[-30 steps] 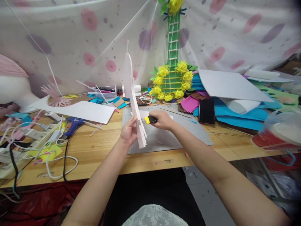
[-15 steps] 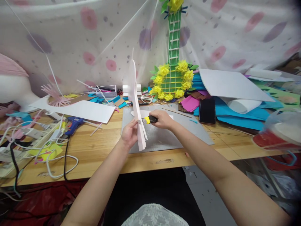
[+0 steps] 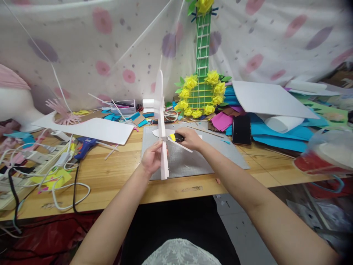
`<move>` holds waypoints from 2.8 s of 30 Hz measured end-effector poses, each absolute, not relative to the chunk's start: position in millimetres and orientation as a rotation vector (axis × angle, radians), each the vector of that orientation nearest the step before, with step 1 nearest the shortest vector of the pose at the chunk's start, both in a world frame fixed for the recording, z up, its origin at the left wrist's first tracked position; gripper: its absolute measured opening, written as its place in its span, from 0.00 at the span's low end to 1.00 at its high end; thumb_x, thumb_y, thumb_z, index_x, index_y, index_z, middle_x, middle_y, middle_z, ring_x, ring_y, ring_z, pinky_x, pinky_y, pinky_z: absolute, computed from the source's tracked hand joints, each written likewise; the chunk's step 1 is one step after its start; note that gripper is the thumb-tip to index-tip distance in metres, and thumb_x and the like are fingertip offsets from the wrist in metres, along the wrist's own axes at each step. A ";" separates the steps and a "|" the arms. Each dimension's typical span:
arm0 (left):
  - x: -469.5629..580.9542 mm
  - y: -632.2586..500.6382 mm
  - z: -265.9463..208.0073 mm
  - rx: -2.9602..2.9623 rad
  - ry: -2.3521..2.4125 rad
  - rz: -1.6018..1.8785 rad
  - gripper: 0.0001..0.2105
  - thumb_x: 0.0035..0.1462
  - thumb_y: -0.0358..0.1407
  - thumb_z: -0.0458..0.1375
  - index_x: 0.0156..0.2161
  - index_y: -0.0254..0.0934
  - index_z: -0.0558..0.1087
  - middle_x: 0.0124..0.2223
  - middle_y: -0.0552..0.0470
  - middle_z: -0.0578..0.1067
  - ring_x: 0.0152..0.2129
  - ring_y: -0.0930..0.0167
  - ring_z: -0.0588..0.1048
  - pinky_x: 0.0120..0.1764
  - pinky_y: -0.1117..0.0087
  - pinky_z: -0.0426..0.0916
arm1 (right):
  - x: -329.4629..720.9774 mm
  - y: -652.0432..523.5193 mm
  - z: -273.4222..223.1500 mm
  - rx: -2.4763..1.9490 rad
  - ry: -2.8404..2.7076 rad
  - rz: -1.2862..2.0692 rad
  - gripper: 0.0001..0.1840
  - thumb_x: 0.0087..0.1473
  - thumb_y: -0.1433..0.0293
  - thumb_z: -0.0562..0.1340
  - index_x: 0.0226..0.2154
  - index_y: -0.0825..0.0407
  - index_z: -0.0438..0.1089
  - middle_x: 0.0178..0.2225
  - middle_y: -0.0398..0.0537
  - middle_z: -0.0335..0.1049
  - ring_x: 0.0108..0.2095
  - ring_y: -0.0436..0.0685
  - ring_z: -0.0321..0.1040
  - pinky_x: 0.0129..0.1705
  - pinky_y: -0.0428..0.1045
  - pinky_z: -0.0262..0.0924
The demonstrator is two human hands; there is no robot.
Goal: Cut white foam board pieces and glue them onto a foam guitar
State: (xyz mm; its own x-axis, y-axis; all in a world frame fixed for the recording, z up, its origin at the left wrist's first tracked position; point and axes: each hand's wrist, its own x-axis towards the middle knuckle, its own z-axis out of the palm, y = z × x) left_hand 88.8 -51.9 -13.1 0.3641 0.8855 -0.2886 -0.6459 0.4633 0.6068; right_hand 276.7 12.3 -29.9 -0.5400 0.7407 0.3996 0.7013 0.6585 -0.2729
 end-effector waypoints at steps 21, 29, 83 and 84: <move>62.1 -53.2 -22.3 0.821 0.974 1.099 0.14 0.42 0.32 0.61 0.37 0.35 0.68 0.29 0.56 0.71 0.24 0.76 0.67 0.27 0.74 0.61 | 342.4 44.0 -53.4 -2.178 -1.832 0.132 0.29 0.44 0.60 0.61 0.48 0.57 0.67 0.45 0.62 0.68 0.46 0.68 0.62 0.44 0.57 0.56; 74.3 -41.7 -35.8 1.092 1.161 1.325 0.21 0.40 0.33 0.61 0.43 0.37 0.63 0.43 0.51 0.72 0.41 0.69 0.70 0.46 0.66 0.62 | 254.4 16.3 -23.3 -1.165 -1.911 0.832 0.16 0.54 0.61 0.54 0.36 0.53 0.71 0.35 0.49 0.72 0.36 0.54 0.67 0.41 0.50 0.60; 63.1 -50.4 -29.8 0.617 0.717 1.196 0.16 0.45 0.27 0.54 0.42 0.34 0.68 0.31 0.52 0.68 0.23 0.78 0.66 0.25 0.78 0.63 | 186.2 -7.6 -15.2 -1.093 -1.190 1.310 0.19 0.49 0.61 0.59 0.45 0.45 0.69 0.36 0.43 0.71 0.35 0.51 0.65 0.37 0.48 0.61; 54.8 -53.1 -28.2 0.550 0.605 1.120 0.18 0.45 0.27 0.54 0.45 0.33 0.68 0.30 0.52 0.67 0.21 0.79 0.64 0.22 0.79 0.61 | 188.3 -8.1 -12.6 -1.100 -1.160 1.349 0.19 0.48 0.59 0.60 0.44 0.46 0.69 0.35 0.44 0.70 0.34 0.51 0.65 0.35 0.47 0.61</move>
